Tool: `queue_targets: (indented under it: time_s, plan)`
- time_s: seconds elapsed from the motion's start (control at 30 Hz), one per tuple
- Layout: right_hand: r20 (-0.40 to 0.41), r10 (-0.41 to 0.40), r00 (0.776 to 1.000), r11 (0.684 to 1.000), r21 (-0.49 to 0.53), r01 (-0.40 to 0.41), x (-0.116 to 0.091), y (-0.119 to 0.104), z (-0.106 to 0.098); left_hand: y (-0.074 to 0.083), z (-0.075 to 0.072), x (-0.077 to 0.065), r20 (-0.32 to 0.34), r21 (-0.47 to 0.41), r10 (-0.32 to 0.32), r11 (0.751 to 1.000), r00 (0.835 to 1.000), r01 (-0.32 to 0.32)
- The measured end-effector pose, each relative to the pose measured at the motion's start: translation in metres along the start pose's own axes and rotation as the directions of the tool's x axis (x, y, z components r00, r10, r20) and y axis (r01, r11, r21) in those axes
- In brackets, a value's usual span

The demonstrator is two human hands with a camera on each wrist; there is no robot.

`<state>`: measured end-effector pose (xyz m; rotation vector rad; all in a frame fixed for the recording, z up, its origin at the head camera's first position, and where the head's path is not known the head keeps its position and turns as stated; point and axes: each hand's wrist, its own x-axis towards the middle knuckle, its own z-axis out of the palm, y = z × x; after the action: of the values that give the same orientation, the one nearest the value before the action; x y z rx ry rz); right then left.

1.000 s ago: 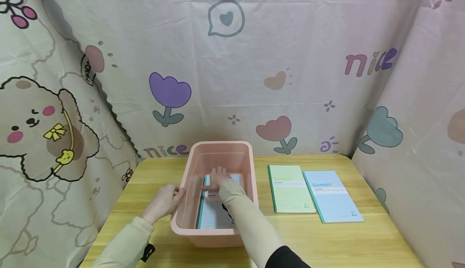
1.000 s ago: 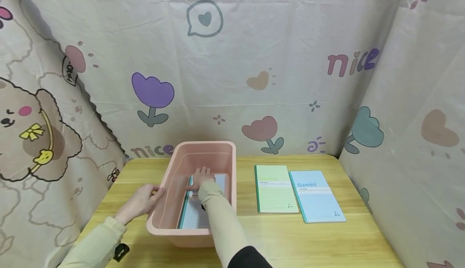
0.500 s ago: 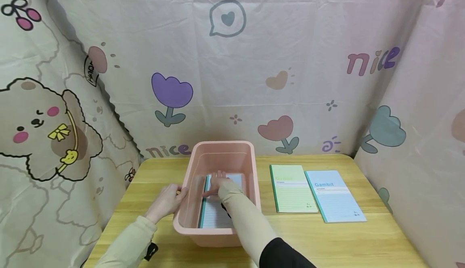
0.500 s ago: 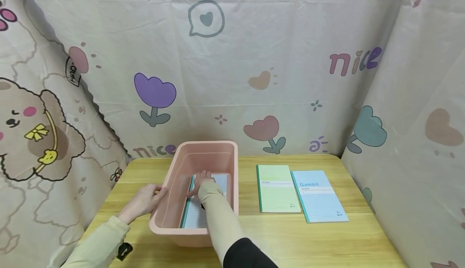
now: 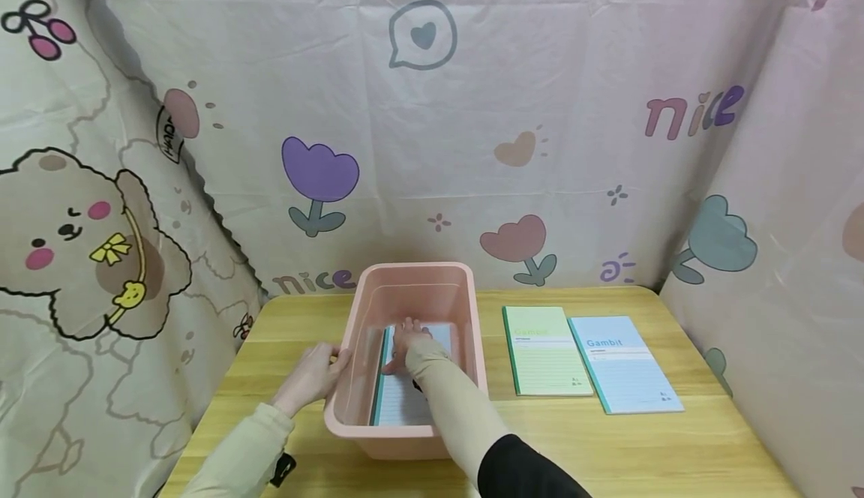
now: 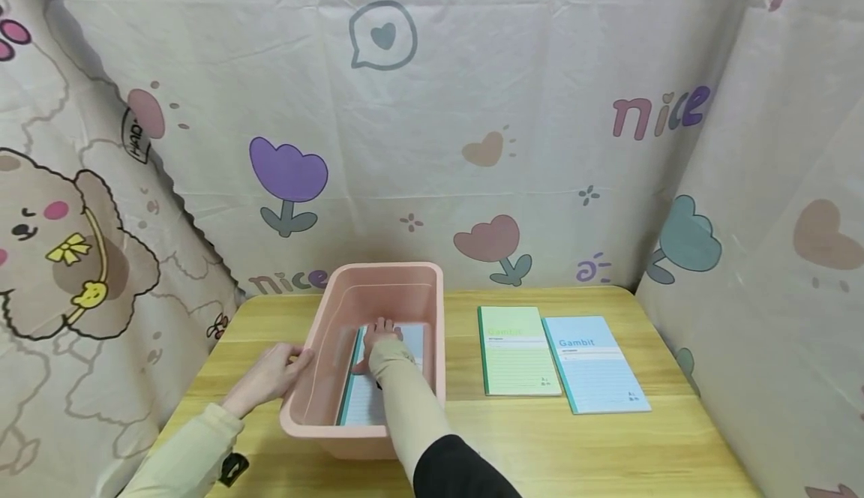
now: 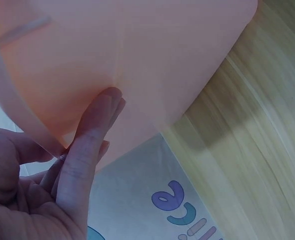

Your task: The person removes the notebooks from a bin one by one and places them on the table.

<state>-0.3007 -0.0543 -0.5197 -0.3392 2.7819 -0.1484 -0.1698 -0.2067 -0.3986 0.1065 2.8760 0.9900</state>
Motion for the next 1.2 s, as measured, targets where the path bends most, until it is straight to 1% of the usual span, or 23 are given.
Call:
queue_targets:
  time_s: [0.03, 0.17, 0.23, 0.27, 0.4, 0.47, 0.63, 0.83, 1.03, 1.2]
  plan:
    - [-0.005, 0.001, 1.0, 1.0, 0.002, -0.001, -0.001, 0.0, 0.0, 0.0, 0.0, 0.0, -0.002, 0.001, 0.001, 1.0, 1.0, -0.001]
    - [-0.041, -0.006, 0.999, 0.999, -0.05, 0.004, -0.002, 0.0, 0.0, 0.001, 0.0, -0.001, -0.007, 0.002, -0.005, 1.0, 1.0, 0.005]
    - [-0.046, -0.006, 0.999, 0.994, -0.105, 0.001, -0.003, 0.001, 0.001, 0.002, 0.0, -0.002, -0.005, 0.0, -0.007, 1.0, 1.0, 0.007]
    - [-0.048, -0.006, 0.999, 0.993, -0.116, 0.001, -0.003, 0.002, 0.002, 0.002, 0.001, -0.002, -0.004, -0.002, -0.01, 1.0, 1.0, 0.01]
    - [-0.04, -0.002, 0.999, 0.989, -0.145, -0.004, -0.004, 0.003, 0.001, 0.003, 0.002, -0.002, -0.008, -0.015, -0.009, 1.0, 1.0, 0.009]
    - [-0.057, -0.009, 0.998, 0.991, -0.136, 0.001, -0.005, 0.003, -0.001, 0.003, 0.002, -0.002, -0.013, -0.018, -0.005, 1.0, 1.0, 0.005]
    - [-0.075, -0.029, 0.997, 0.982, -0.187, 0.015, -0.005, 0.001, -0.005, 0.003, 0.001, -0.002, -0.021, -0.013, -0.002, 1.0, 1.0, 0.002]
    - [-0.084, -0.034, 0.996, 0.982, -0.188, 0.018, 0.002, 0.0, -0.003, 0.002, 0.0, -0.003, -0.02, -0.014, -0.01, 1.0, 1.0, 0.01]
    - [-0.138, -0.039, 0.99, 0.979, -0.204, 0.01, 0.007, 0.002, -0.002, 0.001, 0.001, -0.003, -0.029, -0.012, 0.001, 1.0, 1.0, -0.001]
    - [-0.158, -0.038, 0.987, 0.986, -0.166, 0.011, 0.006, 0.004, -0.006, -0.001, 0.002, -0.001, -0.04, -0.009, 0.005, 1.0, 0.999, -0.005]
